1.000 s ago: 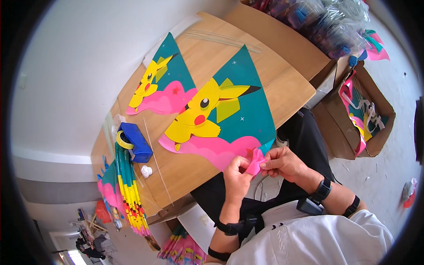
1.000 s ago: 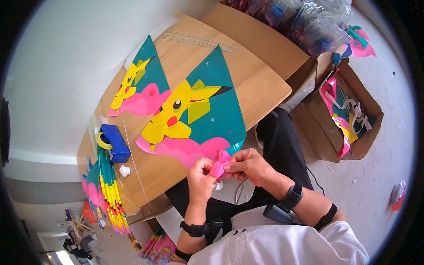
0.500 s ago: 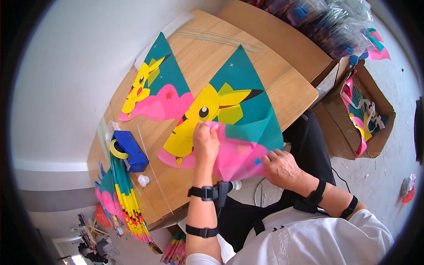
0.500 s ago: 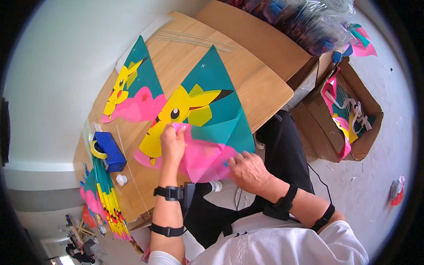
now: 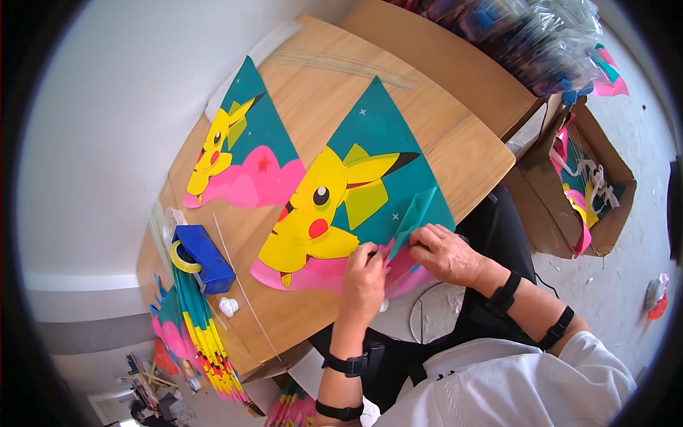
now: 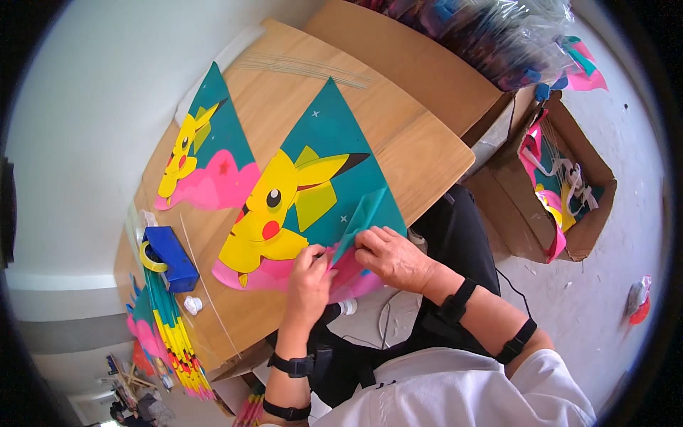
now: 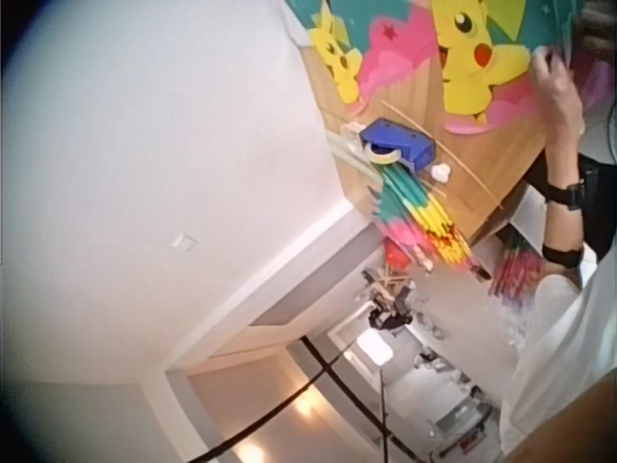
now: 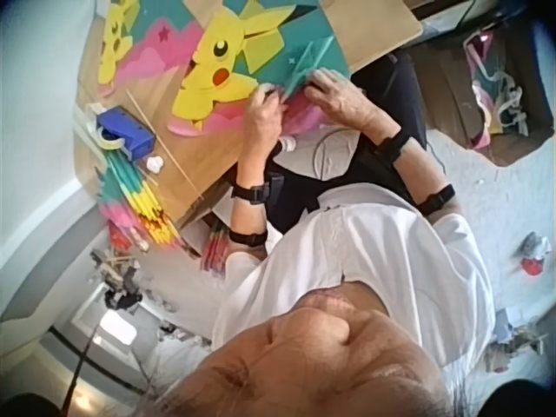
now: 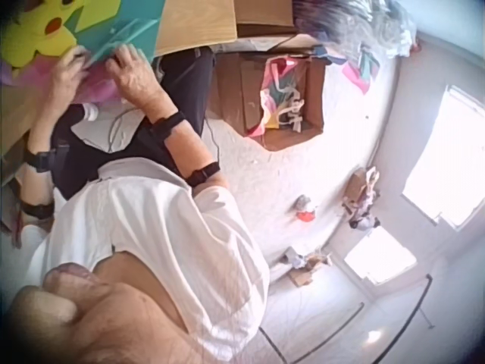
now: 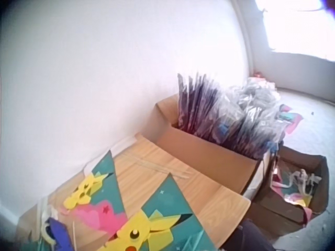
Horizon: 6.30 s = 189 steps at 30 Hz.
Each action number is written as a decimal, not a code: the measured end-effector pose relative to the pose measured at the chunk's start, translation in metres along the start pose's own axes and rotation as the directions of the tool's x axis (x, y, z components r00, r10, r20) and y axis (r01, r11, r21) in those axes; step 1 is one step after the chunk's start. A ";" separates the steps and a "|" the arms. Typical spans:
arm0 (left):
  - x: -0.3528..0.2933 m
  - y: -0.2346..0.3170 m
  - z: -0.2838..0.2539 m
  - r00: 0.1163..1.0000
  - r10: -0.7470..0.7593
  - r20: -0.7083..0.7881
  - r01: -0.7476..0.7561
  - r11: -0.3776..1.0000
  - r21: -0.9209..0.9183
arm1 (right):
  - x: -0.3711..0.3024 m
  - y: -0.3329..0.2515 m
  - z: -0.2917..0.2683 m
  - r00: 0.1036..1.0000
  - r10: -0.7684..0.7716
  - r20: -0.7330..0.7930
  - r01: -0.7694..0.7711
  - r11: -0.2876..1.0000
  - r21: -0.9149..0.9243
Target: Assemble cartoon-themed kites by attaching thin support rods to the plastic kite body using tape.
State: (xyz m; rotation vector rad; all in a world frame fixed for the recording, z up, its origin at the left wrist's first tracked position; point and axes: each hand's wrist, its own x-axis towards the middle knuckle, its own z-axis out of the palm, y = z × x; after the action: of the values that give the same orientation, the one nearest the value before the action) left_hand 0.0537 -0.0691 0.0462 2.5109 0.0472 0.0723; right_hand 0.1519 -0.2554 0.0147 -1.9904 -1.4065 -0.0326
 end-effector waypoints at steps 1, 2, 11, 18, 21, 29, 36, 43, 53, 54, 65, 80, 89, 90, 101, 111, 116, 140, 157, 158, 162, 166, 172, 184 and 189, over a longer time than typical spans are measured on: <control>-0.001 -0.007 -0.001 0.999 -0.025 -0.022 0.023 0.995 -0.095 | -0.001 0.002 0.000 0.999 -0.035 0.036 0.036 0.999 -0.016; 0.002 -0.012 -0.006 0.999 -0.034 0.036 0.037 0.994 -0.106 | -0.001 0.002 -0.001 0.996 -0.056 0.075 0.060 0.997 -0.052; 0.089 -0.042 -0.092 0.986 -0.152 -0.072 0.162 0.742 0.651 | 0.002 -0.024 0.000 0.876 -0.137 0.462 0.183 0.981 -0.057; 0.167 -0.108 -0.122 0.935 -0.091 -0.343 0.329 0.582 0.744 | -0.013 -0.029 0.015 0.634 -0.004 0.773 -0.075 0.995 0.067; 0.182 -0.128 -0.137 0.933 -0.030 -0.359 0.322 0.520 0.791 | -0.016 -0.025 0.024 0.591 0.016 0.806 -0.119 0.991 0.068; 0.179 -0.111 -0.128 0.870 0.202 -0.449 0.294 0.519 0.803 | -0.017 -0.023 0.023 0.615 -0.008 0.788 -0.151 0.980 0.128; 0.043 -0.065 -0.092 0.992 -0.029 -0.125 0.015 0.993 -0.117 | 0.037 -0.048 -0.006 0.983 -0.108 0.147 0.078 0.978 0.195; -0.040 -0.092 -0.071 0.999 -0.039 0.017 0.036 0.991 0.127 | 0.061 -0.067 0.082 0.859 -0.384 0.337 0.383 0.921 0.072; -0.034 -0.135 -0.074 0.997 -0.068 0.042 0.042 0.892 0.450 | 0.060 -0.066 0.078 0.785 -0.373 0.495 0.332 0.928 0.172; -0.029 -0.141 -0.077 0.996 -0.088 -0.012 0.083 0.881 0.466 | 0.059 -0.065 0.076 0.798 -0.380 0.468 0.325 0.925 0.197; 0.064 -0.074 -0.034 0.947 0.214 0.240 -0.298 0.863 0.409 | 0.023 -0.034 0.020 0.938 0.245 0.246 -0.187 0.953 -0.237; 0.200 0.029 0.030 0.769 0.534 0.350 -0.608 0.781 0.144 | 0.024 0.038 -0.024 0.795 0.573 -0.197 -0.605 0.728 -0.322; 0.263 0.018 0.062 0.861 0.440 0.254 -0.504 0.801 0.322 | 0.019 0.039 -0.028 0.788 0.605 -0.117 -0.603 0.717 -0.349; 0.262 0.013 0.055 0.883 0.421 0.208 -0.469 0.818 0.333 | 0.020 0.037 -0.028 0.790 0.601 -0.117 -0.601 0.723 -0.340; 0.094 0.015 -0.006 0.983 -0.003 0.183 -0.075 0.907 0.415 | 0.042 0.054 -0.049 0.913 0.405 -0.050 -0.403 0.876 -0.263; 0.012 -0.061 -0.018 0.978 -0.208 0.006 0.171 0.822 0.543 | 0.048 0.095 -0.055 0.854 0.510 -0.100 -0.516 0.806 -0.292; 0.003 -0.062 -0.027 0.967 -0.253 0.028 0.193 0.802 0.566 | 0.093 0.161 -0.076 0.776 0.521 -0.355 -0.585 0.805 -0.098; 0.000 -0.063 -0.033 0.962 -0.151 -0.228 0.204 0.952 0.229 | 0.114 0.082 -0.031 0.796 0.483 -0.364 -0.364 0.863 0.349; -0.016 -0.010 -0.008 0.836 -0.216 -0.504 0.176 0.976 -0.125 | 0.022 -0.039 0.000 0.873 0.472 -0.126 -0.398 0.837 0.376; -0.020 -0.016 -0.010 0.858 -0.190 -0.477 0.194 0.980 -0.040 | 0.025 -0.030 -0.007 0.868 0.466 -0.170 -0.402 0.862 0.309; -0.023 -0.031 -0.015 0.901 -0.131 -0.414 0.190 0.976 0.105 | 0.038 0.002 -0.022 0.871 0.358 -0.336 -0.379 0.925 0.003; -0.019 -0.037 -0.013 0.908 -0.128 -0.399 0.180 0.979 0.093 | 0.038 0.026 -0.023 0.886 0.323 -0.332 -0.384 0.913 -0.135; -0.007 -0.035 -0.010 0.920 -0.104 -0.378 0.167 0.976 0.138 | 0.040 0.042 -0.021 0.892 0.356 -0.281 -0.421 0.879 -0.224; 0.009 -0.037 -0.017 0.939 -0.057 -0.338 0.136 0.968 0.213 | 0.043 0.055 -0.017 0.864 0.427 -0.268 -0.489 0.837 -0.244; 0.013 -0.036 -0.017 0.945 -0.056 -0.322 0.128 0.970 0.207 | 0.042 0.057 -0.016 0.853 0.440 -0.280 -0.505 0.831 -0.232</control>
State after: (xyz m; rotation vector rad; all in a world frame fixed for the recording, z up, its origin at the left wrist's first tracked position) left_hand 0.0650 -0.0298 0.0395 2.6952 0.3212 0.4525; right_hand 0.2228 -0.2392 0.0140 -2.4576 -0.7676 -0.2426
